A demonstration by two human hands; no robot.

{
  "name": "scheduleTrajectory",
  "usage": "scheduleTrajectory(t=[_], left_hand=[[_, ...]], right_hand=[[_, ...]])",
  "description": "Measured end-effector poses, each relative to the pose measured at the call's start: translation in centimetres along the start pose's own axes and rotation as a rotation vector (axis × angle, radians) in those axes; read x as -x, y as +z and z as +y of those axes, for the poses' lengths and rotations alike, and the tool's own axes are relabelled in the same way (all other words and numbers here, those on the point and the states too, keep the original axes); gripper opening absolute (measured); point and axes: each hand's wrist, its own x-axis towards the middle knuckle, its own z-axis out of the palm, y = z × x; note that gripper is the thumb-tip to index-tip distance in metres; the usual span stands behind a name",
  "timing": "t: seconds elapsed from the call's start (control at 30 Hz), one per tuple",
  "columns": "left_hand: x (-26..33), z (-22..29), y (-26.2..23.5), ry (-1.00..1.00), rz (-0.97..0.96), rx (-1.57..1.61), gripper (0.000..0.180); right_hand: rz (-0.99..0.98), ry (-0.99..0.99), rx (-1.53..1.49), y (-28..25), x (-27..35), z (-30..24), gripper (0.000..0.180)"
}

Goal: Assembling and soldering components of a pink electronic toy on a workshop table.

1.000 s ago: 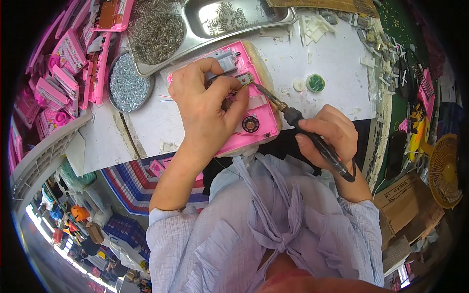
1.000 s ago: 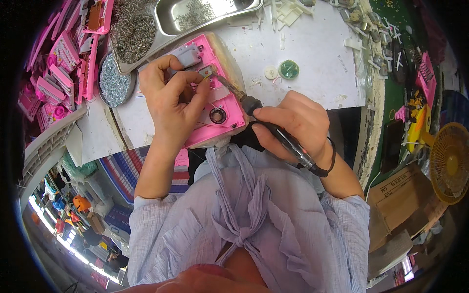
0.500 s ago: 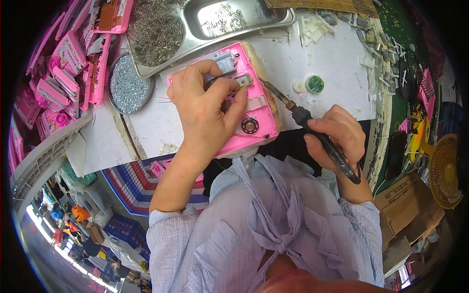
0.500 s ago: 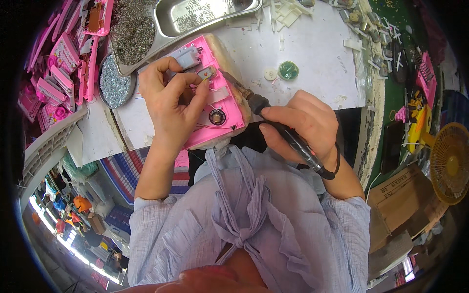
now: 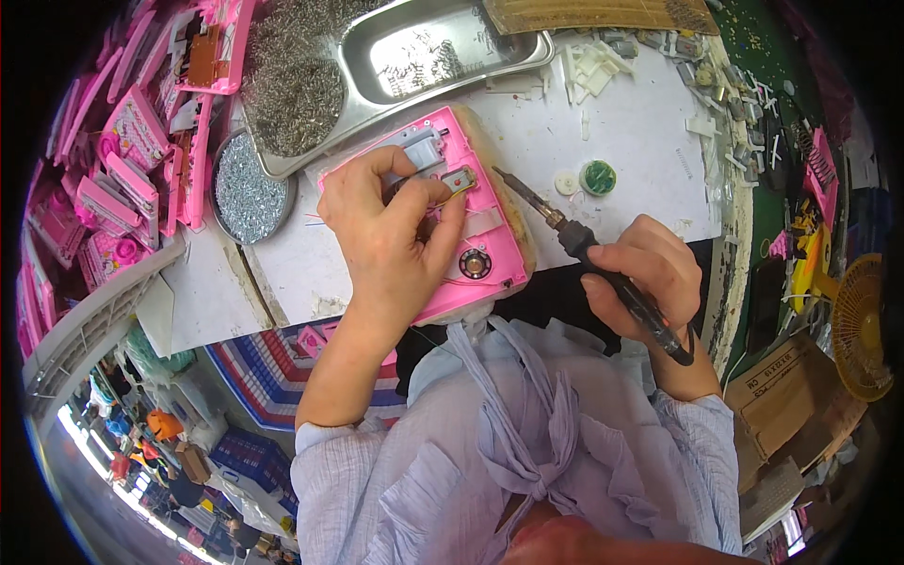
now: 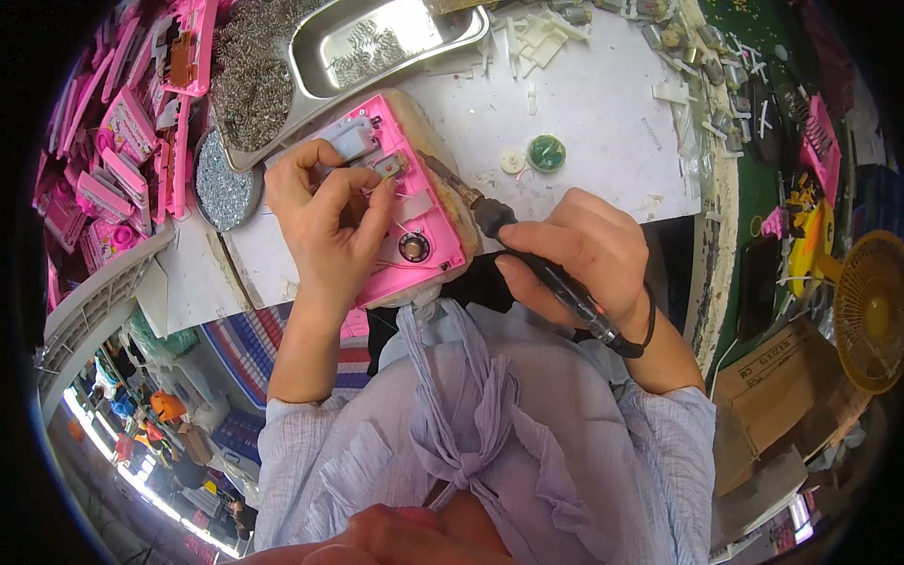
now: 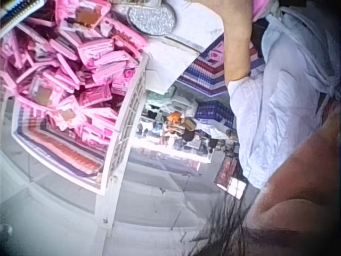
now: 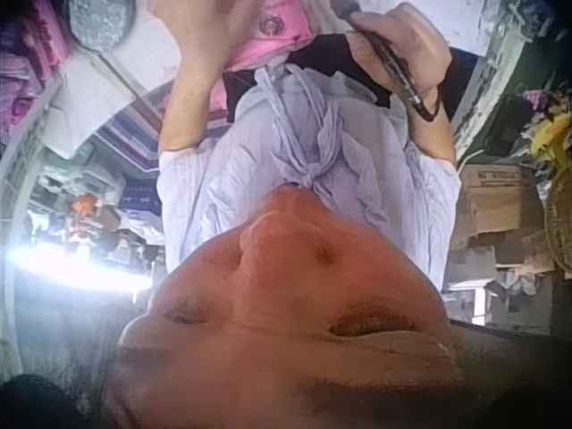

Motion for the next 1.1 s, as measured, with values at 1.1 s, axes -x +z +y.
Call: scheduleTrajectory(t=[1.1], left_hand=[[-0.5, 0.8, -1.0, 0.041, -0.036, -0.164, 0.017]], right_hand=[[0.022, 0.002, -0.038, 0.9, -0.8, 1.1, 0.032]])
